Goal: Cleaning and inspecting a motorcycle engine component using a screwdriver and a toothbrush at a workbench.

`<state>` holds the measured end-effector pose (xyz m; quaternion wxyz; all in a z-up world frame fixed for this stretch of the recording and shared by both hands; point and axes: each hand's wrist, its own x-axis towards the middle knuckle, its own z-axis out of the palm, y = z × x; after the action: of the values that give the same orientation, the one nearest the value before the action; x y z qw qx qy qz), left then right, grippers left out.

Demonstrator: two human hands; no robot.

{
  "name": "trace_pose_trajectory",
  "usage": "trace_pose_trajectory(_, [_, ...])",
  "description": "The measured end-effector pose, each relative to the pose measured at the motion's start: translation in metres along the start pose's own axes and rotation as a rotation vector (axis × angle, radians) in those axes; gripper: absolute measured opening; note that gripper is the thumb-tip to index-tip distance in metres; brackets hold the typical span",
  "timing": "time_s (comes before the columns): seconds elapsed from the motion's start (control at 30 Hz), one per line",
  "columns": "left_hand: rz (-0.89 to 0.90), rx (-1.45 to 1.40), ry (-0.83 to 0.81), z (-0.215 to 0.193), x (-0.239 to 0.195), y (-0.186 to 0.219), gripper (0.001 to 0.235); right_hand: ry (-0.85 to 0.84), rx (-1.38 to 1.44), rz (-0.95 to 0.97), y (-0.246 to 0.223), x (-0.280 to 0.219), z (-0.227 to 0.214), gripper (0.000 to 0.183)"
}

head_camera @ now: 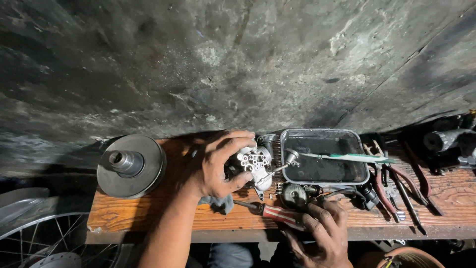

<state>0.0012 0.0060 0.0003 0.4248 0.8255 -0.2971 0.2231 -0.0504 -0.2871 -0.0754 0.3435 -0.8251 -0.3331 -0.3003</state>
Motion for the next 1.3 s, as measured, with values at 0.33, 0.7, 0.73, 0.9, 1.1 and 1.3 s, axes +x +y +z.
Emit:
trace_pose_trajectory(0.33, [0.043, 0.034, 0.027, 0.0, 0.004, 0.001, 0.053, 0.049, 0.041, 0.028, -0.005, 0.004, -0.005, 0.032])
trace_pose_trajectory(0.7, [0.268, 0.153, 0.095, 0.048, 0.042, 0.02, 0.028, 0.127, 0.072, 0.001, 0.001, 0.002, -0.006, 0.029])
trace_pose_trajectory(0.73, [0.268, 0.154, 0.094, 0.045, 0.047, 0.028, 0.028, 0.128, 0.073, 0.001, -0.001, 0.003, -0.007, 0.029])
trace_pose_trajectory(0.9, [0.022, 0.418, -0.31, 0.058, 0.065, 0.042, 0.027, 0.179, 0.136, 0.079, -0.009, 0.012, -0.018, 0.023])
trace_pose_trajectory(1.1, [-0.307, 0.509, -0.583, 0.086, 0.079, 0.046, 0.041, 0.104, -0.086, 0.014, 0.061, -0.001, -0.05, 0.039])
trace_pose_trajectory(1.3, [-0.136, 0.83, -0.386, 0.136, 0.073, 0.014, 0.022, -0.002, -0.422, 0.077, 0.091, 0.062, -0.065, 0.025])
